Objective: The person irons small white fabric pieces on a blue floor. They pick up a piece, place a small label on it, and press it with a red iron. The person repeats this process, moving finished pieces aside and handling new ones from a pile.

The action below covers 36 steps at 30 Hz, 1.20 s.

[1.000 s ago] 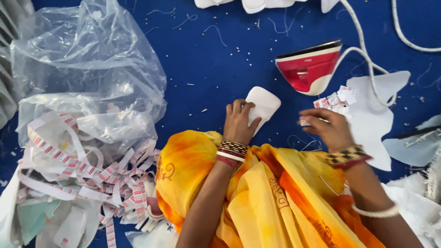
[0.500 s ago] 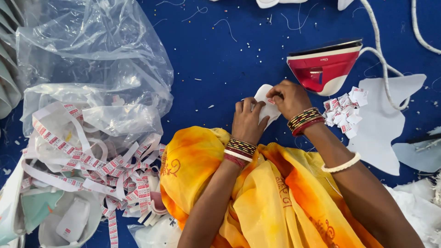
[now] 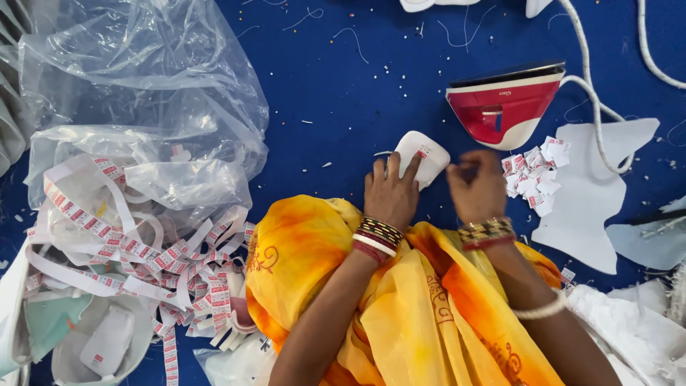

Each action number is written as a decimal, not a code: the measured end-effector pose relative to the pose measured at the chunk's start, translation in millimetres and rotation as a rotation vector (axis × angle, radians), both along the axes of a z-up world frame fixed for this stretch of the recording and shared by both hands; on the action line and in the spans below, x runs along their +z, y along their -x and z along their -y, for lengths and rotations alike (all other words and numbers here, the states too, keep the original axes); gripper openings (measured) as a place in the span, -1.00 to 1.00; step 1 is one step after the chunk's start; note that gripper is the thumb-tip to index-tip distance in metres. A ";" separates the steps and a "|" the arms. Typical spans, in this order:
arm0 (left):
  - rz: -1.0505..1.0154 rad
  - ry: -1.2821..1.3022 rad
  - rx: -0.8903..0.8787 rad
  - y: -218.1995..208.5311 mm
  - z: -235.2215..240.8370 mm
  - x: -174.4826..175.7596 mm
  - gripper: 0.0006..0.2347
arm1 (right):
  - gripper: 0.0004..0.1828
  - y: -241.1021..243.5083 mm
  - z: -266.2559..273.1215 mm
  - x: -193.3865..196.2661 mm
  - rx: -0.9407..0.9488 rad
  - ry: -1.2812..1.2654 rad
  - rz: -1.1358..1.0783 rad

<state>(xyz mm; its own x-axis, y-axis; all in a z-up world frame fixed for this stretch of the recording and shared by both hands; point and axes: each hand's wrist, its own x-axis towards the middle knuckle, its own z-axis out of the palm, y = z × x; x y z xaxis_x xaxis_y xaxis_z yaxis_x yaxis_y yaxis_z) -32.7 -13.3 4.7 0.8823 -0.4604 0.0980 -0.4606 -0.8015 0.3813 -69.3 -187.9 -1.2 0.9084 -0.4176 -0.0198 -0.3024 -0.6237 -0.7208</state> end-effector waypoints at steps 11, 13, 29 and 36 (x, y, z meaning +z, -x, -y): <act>0.065 -0.112 -0.016 0.7 3.0 -7.0 -0.54 | -0.51 -48.6 58.0 80.3 0.089 -0.336 0.203; 0.094 -0.115 -0.007 3.5 2.5 -8.6 -0.54 | -0.42 -66.1 48.2 115.0 0.050 -0.166 -0.001; -0.142 0.059 0.051 -9.2 -2.6 -1.0 -0.58 | -0.26 -104.5 -8.3 86.0 0.262 0.491 -0.589; -0.156 0.150 0.104 -11.8 -8.0 11.5 -0.58 | -0.31 -100.8 -25.3 109.5 0.251 0.366 -0.696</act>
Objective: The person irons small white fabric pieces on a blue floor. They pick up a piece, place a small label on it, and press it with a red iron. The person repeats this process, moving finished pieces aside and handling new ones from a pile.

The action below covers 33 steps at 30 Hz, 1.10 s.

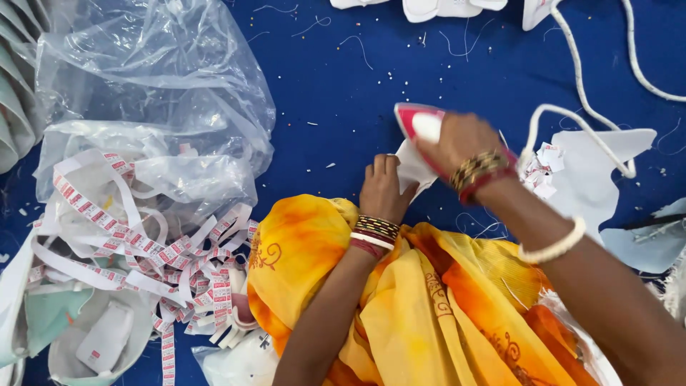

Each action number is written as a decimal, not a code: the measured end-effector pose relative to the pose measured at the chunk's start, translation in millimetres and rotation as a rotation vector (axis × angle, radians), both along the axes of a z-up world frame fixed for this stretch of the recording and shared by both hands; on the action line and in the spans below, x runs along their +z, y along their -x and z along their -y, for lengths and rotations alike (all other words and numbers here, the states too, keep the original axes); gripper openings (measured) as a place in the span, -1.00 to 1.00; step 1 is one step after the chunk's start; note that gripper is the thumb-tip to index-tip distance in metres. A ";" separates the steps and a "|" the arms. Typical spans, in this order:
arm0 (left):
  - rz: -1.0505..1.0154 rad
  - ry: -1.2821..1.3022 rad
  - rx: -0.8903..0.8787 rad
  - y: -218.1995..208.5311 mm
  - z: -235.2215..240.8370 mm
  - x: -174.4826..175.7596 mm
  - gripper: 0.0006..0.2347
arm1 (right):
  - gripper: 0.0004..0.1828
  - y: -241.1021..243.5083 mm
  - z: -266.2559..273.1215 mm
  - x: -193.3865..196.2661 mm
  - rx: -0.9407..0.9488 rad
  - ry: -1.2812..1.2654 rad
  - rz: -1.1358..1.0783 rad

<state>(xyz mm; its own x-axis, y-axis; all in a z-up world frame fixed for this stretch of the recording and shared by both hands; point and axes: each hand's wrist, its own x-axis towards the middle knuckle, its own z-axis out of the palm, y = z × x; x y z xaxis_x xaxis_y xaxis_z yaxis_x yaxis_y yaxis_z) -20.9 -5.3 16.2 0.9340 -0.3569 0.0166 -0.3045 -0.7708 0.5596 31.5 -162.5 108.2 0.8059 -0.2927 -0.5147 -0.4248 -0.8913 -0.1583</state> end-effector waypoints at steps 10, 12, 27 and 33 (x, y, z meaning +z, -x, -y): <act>-0.129 0.087 0.115 -2.5 1.9 -5.6 -0.47 | -0.33 -6.6 -7.3 -19.5 0.052 0.037 0.142; -0.120 0.103 0.131 -1.1 -1.0 -6.9 -0.46 | -0.32 -13.3 -8.5 -15.4 0.048 0.045 0.144; -0.407 0.172 0.053 -47.7 -27.4 -22.0 -0.44 | -0.31 -37.9 16.3 3.9 -0.016 -0.022 0.221; -0.371 0.653 0.140 -161.0 -33.7 41.1 -0.53 | -0.40 5.8 83.9 -24.3 -0.146 -0.489 0.774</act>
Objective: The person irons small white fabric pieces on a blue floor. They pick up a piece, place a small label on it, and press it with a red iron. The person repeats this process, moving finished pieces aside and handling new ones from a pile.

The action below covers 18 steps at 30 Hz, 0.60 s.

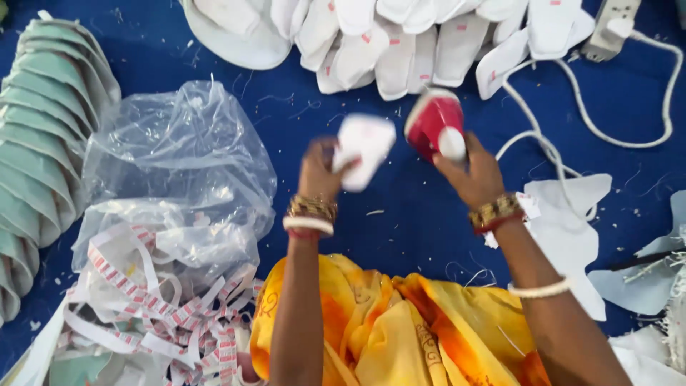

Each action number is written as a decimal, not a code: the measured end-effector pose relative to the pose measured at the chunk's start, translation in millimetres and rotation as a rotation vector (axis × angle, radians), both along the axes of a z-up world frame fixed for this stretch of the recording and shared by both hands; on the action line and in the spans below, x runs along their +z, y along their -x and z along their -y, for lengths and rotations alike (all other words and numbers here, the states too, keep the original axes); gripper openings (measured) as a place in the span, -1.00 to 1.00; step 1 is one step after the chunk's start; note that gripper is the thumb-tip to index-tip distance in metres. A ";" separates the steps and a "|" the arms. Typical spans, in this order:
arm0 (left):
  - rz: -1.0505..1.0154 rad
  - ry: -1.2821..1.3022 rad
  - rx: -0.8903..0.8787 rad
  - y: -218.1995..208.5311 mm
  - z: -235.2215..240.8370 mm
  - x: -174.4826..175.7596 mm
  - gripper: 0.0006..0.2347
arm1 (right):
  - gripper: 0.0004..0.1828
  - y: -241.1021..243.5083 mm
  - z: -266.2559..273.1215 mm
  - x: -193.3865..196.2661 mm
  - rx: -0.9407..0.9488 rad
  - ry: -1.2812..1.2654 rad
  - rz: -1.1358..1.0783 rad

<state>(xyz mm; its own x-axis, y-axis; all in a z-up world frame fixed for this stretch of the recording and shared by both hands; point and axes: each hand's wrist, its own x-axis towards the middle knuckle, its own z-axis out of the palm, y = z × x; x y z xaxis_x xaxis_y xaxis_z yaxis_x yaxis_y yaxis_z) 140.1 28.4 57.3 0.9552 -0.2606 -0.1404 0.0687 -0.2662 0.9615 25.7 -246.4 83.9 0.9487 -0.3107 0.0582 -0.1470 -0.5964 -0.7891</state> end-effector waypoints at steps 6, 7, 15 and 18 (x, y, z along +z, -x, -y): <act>0.089 0.493 -0.010 -69.9 53.2 90.8 -0.55 | -0.56 52.9 1.7 -46.0 -0.142 -0.227 0.024; 0.233 0.354 -0.011 -65.0 56.5 92.7 -0.53 | -0.59 53.6 1.6 -47.2 -0.093 -0.150 0.088; -0.142 0.048 -0.049 80.7 -3.9 -11.7 -0.62 | -0.52 163.8 89.2 -84.8 -0.232 -0.010 0.051; -0.149 0.236 -0.088 120.1 -34.4 -66.8 -0.67 | -0.79 260.5 169.5 -112.8 -0.529 0.350 -0.108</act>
<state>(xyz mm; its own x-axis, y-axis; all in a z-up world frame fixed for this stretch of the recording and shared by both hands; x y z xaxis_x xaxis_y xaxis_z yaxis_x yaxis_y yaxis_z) 20.0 62.8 -9.5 0.9009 -0.3836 -0.2030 0.2002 -0.0477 0.9786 -234.8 -415.9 -28.9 0.6783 -0.7185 0.1537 -0.5598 -0.6408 -0.5253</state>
